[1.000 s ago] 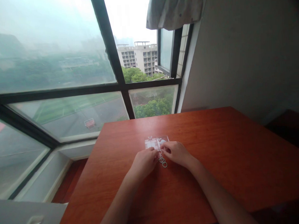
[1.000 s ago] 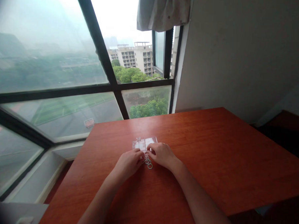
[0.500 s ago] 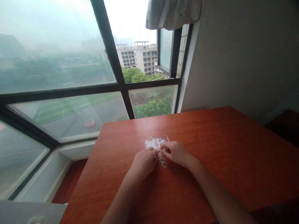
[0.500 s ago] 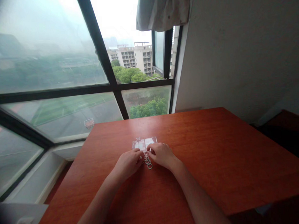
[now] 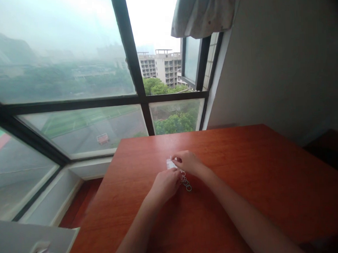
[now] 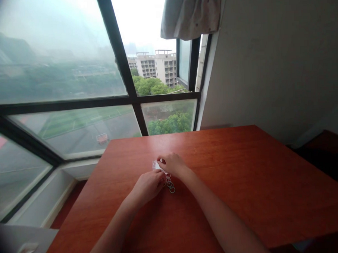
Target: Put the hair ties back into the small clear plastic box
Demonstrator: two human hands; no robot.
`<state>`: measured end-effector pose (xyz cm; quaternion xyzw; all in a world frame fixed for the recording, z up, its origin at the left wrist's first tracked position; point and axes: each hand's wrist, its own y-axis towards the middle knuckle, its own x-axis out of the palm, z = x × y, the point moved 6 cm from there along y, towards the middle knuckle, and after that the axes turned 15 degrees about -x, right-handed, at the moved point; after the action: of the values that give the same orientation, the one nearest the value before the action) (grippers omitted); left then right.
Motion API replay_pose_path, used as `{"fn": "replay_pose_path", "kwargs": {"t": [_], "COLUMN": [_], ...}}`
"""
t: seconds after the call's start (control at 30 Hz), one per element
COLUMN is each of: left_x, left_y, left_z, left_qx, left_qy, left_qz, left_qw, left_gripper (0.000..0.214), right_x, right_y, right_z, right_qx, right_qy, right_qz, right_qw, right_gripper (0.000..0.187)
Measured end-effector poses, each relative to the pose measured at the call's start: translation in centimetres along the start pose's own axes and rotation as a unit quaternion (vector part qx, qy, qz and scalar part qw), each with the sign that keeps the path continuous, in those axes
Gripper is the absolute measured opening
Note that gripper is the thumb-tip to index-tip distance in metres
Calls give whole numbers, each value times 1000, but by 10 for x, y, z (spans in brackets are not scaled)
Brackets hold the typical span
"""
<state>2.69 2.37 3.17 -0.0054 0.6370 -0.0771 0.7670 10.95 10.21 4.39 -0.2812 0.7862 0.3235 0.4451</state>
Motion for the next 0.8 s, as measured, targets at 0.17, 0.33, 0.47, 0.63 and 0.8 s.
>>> {"fn": "replay_pose_path", "kwargs": {"t": [0.17, 0.33, 0.47, 0.63, 0.8], "left_x": [-4, -7, -22, -49, -60], "left_y": [-1, 0, 0, 0, 12], "left_z": [3, -2, -13, -25, -27], "left_qx": [21, -9, -55, -99, -92], "left_qy": [-10, 1, -5, -10, 6], "left_qz": [3, 5, 27, 63, 87], "left_qw": [1000, 1000, 998, 993, 992], "left_gripper": [20, 16, 16, 15, 17], "right_x": [12, 5, -8, -11, -4], "right_y": [11, 0, -20, -44, -57], "right_z": [7, 8, 6, 3, 2], "right_qx": [3, 6, 0, -20, -7], "right_qy": [-15, -11, 24, 66, 80], "right_qz": [-25, 2, 40, 36, -7], "right_qw": [1000, 1000, 999, 997, 997], "right_gripper": [24, 22, 21, 15, 13]}}
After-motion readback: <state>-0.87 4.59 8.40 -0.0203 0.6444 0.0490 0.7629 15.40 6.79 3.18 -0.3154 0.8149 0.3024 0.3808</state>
